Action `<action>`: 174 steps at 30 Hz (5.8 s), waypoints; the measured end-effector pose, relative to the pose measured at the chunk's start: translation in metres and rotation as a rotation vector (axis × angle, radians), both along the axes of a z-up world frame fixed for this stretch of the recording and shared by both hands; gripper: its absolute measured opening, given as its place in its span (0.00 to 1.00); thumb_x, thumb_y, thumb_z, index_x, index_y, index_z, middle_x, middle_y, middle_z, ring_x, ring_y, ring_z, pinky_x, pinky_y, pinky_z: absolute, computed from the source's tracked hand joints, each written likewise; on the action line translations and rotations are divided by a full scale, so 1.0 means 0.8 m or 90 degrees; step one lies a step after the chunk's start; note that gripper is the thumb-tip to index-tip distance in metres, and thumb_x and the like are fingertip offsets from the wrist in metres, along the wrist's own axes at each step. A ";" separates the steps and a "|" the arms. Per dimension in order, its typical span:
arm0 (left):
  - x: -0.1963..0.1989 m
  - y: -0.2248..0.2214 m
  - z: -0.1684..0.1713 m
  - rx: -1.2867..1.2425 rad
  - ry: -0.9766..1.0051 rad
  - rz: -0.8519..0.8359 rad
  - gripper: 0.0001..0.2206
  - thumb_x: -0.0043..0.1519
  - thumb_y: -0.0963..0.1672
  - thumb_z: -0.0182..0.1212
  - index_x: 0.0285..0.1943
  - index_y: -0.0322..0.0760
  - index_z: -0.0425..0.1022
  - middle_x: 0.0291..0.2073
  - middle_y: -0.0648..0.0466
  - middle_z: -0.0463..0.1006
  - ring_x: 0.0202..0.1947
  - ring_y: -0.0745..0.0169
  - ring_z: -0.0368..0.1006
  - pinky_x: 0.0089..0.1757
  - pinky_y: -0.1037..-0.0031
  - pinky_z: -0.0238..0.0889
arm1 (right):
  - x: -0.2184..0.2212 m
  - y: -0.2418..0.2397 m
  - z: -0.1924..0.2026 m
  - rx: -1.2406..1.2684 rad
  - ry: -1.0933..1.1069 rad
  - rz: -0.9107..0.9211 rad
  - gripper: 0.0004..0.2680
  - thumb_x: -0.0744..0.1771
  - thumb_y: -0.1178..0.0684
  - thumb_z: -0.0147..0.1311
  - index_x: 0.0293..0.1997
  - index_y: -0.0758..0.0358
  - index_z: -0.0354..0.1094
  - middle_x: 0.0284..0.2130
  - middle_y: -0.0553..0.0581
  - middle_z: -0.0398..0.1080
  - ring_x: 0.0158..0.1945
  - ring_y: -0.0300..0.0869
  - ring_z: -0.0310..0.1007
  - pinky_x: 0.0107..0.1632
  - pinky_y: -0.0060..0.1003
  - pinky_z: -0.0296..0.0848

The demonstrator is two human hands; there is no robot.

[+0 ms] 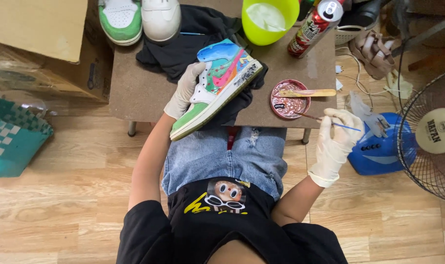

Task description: A person is using a small brush to apply pink paint to a custom-designed sneaker on a workbench.

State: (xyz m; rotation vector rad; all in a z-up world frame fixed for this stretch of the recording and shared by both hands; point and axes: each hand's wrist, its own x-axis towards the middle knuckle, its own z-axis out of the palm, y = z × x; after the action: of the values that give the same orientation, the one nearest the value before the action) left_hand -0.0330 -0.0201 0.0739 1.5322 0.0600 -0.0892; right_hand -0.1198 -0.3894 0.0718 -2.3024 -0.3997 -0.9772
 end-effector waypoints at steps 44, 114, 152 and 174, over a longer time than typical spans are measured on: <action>0.038 0.022 -0.088 0.004 -0.033 0.020 0.11 0.65 0.48 0.56 0.40 0.37 0.78 0.34 0.51 0.76 0.41 0.61 0.70 0.53 0.68 0.63 | 0.021 0.013 -0.046 -0.096 0.044 -0.086 0.06 0.68 0.59 0.64 0.32 0.60 0.73 0.43 0.49 0.76 0.55 0.44 0.66 0.69 0.43 0.53; 0.062 0.010 -0.143 0.009 -0.147 -0.012 0.13 0.69 0.48 0.57 0.55 0.39 0.79 0.49 0.44 0.80 0.53 0.57 0.74 0.62 0.66 0.58 | 0.122 0.102 -0.028 0.080 -0.110 0.040 0.17 0.75 0.46 0.51 0.28 0.64 0.72 0.40 0.61 0.73 0.51 0.56 0.71 0.70 0.55 0.53; 0.013 0.021 -0.055 0.179 -0.195 -0.027 0.13 0.71 0.49 0.51 0.57 0.40 0.76 0.51 0.44 0.76 0.57 0.50 0.71 0.61 0.63 0.59 | 0.104 0.130 0.003 -0.003 -0.135 0.047 0.12 0.72 0.55 0.56 0.28 0.60 0.69 0.37 0.54 0.76 0.49 0.52 0.71 0.67 0.51 0.56; 0.026 0.035 -0.104 0.316 -0.315 -0.071 0.11 0.68 0.47 0.57 0.57 0.43 0.73 0.52 0.47 0.76 0.57 0.49 0.72 0.59 0.63 0.61 | 0.079 0.131 0.031 0.076 0.021 0.106 0.03 0.70 0.62 0.58 0.40 0.67 0.77 0.49 0.61 0.70 0.60 0.55 0.61 0.67 0.48 0.57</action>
State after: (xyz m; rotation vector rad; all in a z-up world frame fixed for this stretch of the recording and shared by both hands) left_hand -0.0122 0.0081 -0.0097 2.0129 -0.4250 0.2341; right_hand -0.0564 -0.2846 0.0965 -2.1369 -0.4979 -0.8566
